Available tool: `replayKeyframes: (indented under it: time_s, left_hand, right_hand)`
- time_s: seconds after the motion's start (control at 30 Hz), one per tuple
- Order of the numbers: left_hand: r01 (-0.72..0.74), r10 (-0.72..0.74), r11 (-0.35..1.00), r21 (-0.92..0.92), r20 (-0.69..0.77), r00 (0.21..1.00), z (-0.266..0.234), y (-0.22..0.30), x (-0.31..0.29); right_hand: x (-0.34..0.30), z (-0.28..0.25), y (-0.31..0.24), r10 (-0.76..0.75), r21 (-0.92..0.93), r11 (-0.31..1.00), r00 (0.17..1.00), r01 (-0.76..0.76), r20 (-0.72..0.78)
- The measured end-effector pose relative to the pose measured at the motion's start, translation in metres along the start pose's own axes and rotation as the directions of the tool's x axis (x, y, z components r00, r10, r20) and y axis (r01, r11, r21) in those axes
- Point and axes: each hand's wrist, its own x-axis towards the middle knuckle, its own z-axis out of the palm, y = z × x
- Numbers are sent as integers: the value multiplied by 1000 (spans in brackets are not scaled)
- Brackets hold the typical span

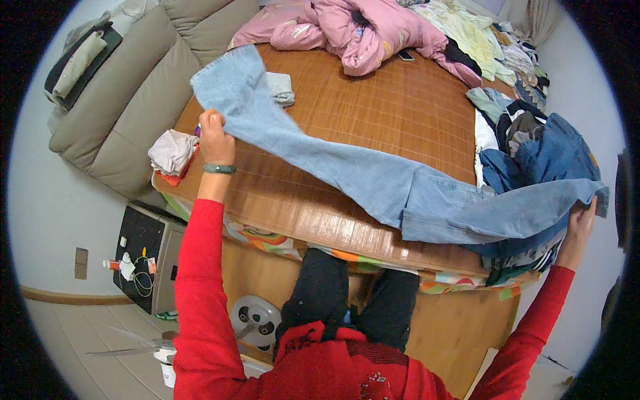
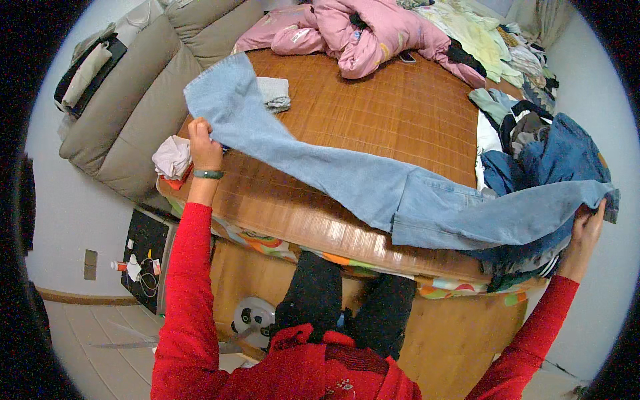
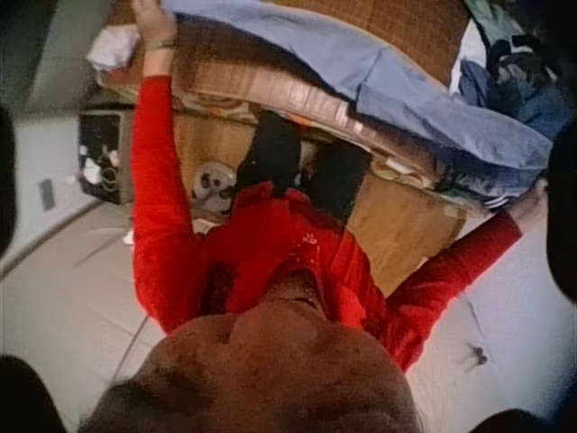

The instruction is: The person folds a grey t-shirt, a pair of light blue jeans, and a pair of dark blue jeans on a wooden table. Each item is smoothed, folded in half, then folded again into a compact rectangle and placed on a growing stack.

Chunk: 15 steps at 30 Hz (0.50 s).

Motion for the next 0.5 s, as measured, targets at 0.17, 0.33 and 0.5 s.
replayKeyframes:
  time_s: [0.17,0.33,0.5]
  left_hand:
    - [182,-187,979,95,48,981,-1,-24,-91]
    - [631,-725,686,364,420,546,-18,-48,-195]
    - [710,-865,501,496,311,394,-31,-67,-191]
  right_hand:
    - [-11,-6,-2,7,30,1000,998,-5,-60]
    - [-1,-26,-14,51,-85,995,999,-51,-2]
    - [15,-22,-21,73,-184,982,988,-47,136]
